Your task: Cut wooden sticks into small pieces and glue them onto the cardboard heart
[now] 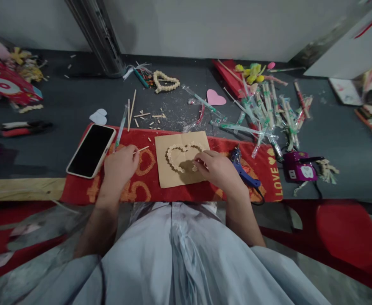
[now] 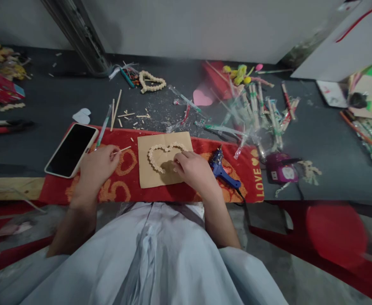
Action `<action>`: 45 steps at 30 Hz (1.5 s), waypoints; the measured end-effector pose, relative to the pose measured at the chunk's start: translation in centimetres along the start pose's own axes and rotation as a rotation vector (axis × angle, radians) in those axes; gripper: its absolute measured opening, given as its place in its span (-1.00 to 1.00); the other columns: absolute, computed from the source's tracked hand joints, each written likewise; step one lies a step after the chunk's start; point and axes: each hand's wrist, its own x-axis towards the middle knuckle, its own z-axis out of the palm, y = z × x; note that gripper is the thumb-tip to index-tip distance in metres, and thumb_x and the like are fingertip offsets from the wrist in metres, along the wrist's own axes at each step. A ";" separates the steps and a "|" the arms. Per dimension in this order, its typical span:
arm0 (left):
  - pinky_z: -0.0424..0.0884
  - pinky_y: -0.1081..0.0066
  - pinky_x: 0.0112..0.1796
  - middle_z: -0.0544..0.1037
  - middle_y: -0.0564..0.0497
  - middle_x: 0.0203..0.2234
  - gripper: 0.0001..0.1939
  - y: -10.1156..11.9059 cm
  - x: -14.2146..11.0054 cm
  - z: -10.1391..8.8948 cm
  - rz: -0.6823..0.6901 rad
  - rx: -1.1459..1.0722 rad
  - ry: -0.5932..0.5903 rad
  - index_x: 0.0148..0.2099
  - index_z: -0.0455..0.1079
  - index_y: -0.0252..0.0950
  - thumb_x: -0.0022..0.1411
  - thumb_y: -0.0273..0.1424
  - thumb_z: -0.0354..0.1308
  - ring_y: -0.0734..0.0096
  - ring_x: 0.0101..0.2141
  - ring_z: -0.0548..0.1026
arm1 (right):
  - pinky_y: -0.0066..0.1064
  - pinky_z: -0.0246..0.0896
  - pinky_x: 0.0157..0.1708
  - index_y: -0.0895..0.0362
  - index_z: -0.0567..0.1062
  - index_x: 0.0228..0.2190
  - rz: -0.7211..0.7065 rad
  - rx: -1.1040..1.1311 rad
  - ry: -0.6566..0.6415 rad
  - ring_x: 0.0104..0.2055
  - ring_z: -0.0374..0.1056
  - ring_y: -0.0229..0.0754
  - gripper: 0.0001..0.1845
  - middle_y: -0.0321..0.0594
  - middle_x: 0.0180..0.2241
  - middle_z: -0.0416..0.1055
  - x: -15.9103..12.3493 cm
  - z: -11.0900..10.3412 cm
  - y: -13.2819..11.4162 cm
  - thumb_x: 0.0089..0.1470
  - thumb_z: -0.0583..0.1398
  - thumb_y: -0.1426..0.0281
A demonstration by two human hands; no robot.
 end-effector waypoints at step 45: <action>0.34 0.36 -0.19 0.53 -0.06 -0.22 -0.60 4.3 1.9 -1.4 0.289 -0.275 -0.094 0.03 0.33 -0.27 0.21 -0.23 -0.03 0.27 -0.22 0.48 | -0.16 0.22 -0.07 0.32 0.38 -0.01 0.191 -0.071 0.092 -0.07 0.31 0.08 -0.62 0.10 -0.13 0.43 -1.5 -0.4 1.4 0.16 0.08 0.41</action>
